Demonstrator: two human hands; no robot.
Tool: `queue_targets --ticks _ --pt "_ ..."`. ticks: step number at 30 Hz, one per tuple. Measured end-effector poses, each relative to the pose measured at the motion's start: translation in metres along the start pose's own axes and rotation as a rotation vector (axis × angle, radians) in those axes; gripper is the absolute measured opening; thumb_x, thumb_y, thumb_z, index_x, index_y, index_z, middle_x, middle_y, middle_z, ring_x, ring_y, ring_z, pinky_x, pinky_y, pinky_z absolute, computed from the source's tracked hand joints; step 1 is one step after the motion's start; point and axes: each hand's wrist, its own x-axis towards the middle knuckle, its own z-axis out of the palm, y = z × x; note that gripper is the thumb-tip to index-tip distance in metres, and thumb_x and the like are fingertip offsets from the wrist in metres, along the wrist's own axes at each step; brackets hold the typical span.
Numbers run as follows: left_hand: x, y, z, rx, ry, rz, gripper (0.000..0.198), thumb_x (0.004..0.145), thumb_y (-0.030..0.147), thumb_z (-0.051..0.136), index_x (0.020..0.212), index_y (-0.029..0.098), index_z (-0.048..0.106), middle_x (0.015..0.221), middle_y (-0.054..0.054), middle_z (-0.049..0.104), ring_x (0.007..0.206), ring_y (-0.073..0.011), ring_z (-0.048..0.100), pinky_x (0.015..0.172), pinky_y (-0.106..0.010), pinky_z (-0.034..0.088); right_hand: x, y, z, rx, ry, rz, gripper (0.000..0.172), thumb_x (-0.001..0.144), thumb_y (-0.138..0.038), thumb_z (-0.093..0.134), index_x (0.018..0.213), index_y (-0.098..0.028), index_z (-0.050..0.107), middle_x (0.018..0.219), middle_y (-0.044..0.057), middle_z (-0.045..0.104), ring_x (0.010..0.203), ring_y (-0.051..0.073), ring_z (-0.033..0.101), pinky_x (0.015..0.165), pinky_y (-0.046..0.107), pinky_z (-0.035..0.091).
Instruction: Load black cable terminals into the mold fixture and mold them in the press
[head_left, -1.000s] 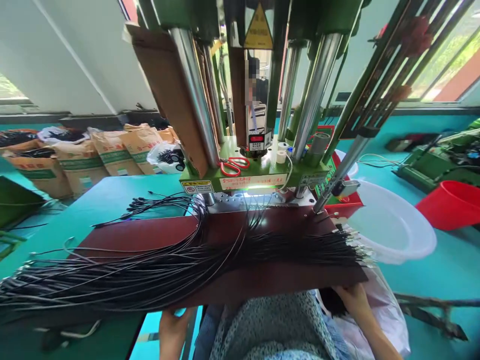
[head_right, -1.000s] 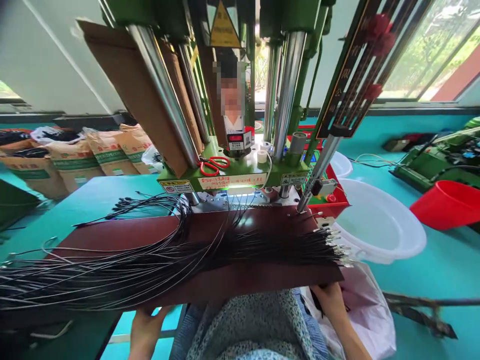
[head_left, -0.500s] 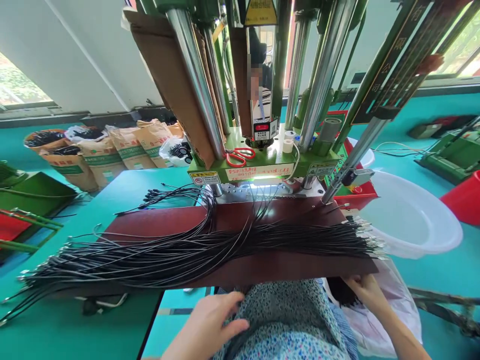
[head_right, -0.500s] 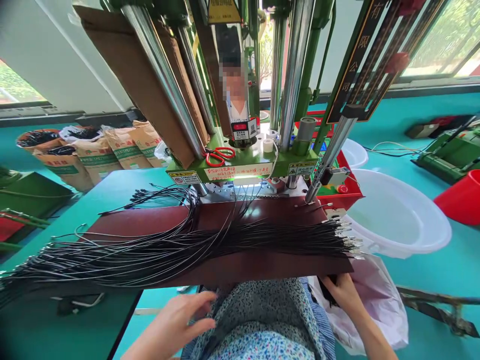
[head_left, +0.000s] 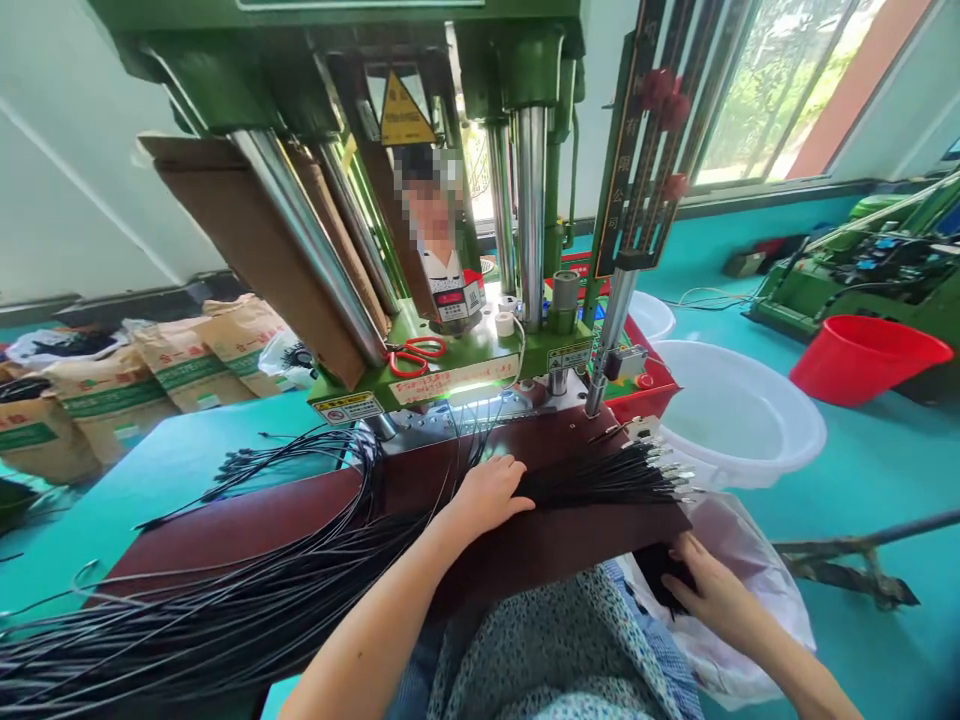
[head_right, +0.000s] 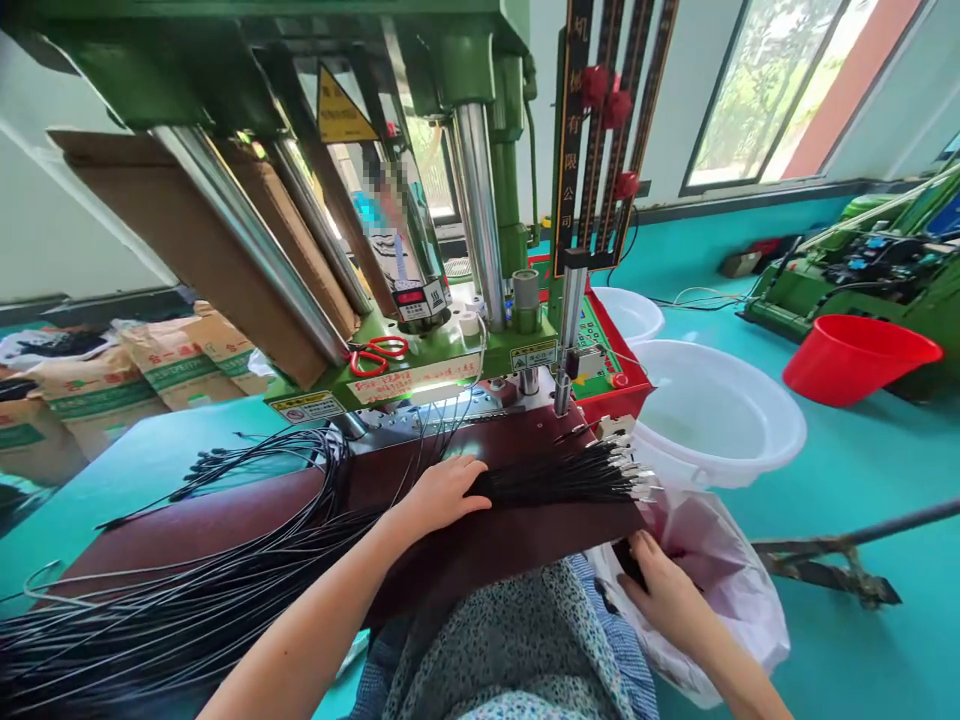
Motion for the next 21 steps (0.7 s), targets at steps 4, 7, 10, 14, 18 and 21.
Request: queue_targets --ticks 4,7,10,14,18,21 --pt "0.001 -0.001 -0.007 -0.076 0.002 -0.028 0.016 0.086 0.025 0.044 0.093 0.019 0.056 0.093 -0.005 0.062 0.091 -0.0197 0.058 0.078 -0.029 0.043 -0.009 -0.02 -0.008 -0.014 -0.224 -0.041 0.056 0.074 -0.025 0.048 0.129 -0.014 0.044 0.133 0.013 0.045 0.119 0.027 0.045 0.1 0.04 0.035" --pt "-0.001 0.0 -0.011 -0.14 0.034 -0.049 0.016 0.086 0.02 0.041 0.091 0.018 0.056 0.09 -0.006 0.062 0.087 -0.0195 0.058 0.077 -0.029 0.043 -0.01 -0.049 -0.024 0.073 -0.329 -0.098 0.055 0.075 -0.023 0.05 0.13 -0.019 0.045 0.131 0.009 0.048 0.116 0.026 0.048 0.1 0.038 0.035" --pt "-0.005 0.003 -0.012 -0.234 0.063 -0.032 0.019 0.087 0.022 0.039 0.098 0.017 0.053 0.093 -0.007 0.06 0.089 -0.0189 0.058 0.078 -0.03 0.043 -0.008 -0.078 -0.037 0.207 -0.371 -0.164 0.052 0.076 -0.024 0.055 0.128 -0.024 0.049 0.127 0.007 0.052 0.113 0.026 0.05 0.097 0.036 0.038" --pt "-0.003 0.01 -0.005 -0.118 0.01 -0.078 0.019 0.084 0.023 0.046 0.1 0.015 0.052 0.105 -0.011 0.053 0.089 -0.0217 0.058 0.076 -0.033 0.045 -0.002 -0.107 -0.039 0.298 -0.439 -0.239 0.049 0.077 -0.024 0.056 0.126 -0.028 0.05 0.121 0.005 0.057 0.109 0.025 0.053 0.094 0.035 0.04" --pt "0.001 0.013 0.002 0.013 -0.014 -0.099 0.017 0.086 0.016 0.037 0.089 0.016 0.053 0.096 -0.008 0.054 0.076 -0.0183 0.058 0.065 -0.029 0.045 0.005 -0.126 -0.038 0.257 -0.461 -0.27 0.048 0.077 -0.022 0.055 0.125 -0.027 0.052 0.119 0.006 0.058 0.106 0.025 0.053 0.093 0.036 0.039" --pt "-0.003 0.012 -0.001 0.005 0.116 -0.086 0.017 0.086 0.014 0.034 0.084 0.018 0.051 0.092 -0.006 0.054 0.085 -0.0184 0.055 0.067 -0.028 0.044 0.006 -0.134 -0.041 0.266 -0.472 -0.288 0.047 0.077 -0.02 0.055 0.124 -0.028 0.051 0.115 0.005 0.059 0.103 0.024 0.054 0.091 0.035 0.04"
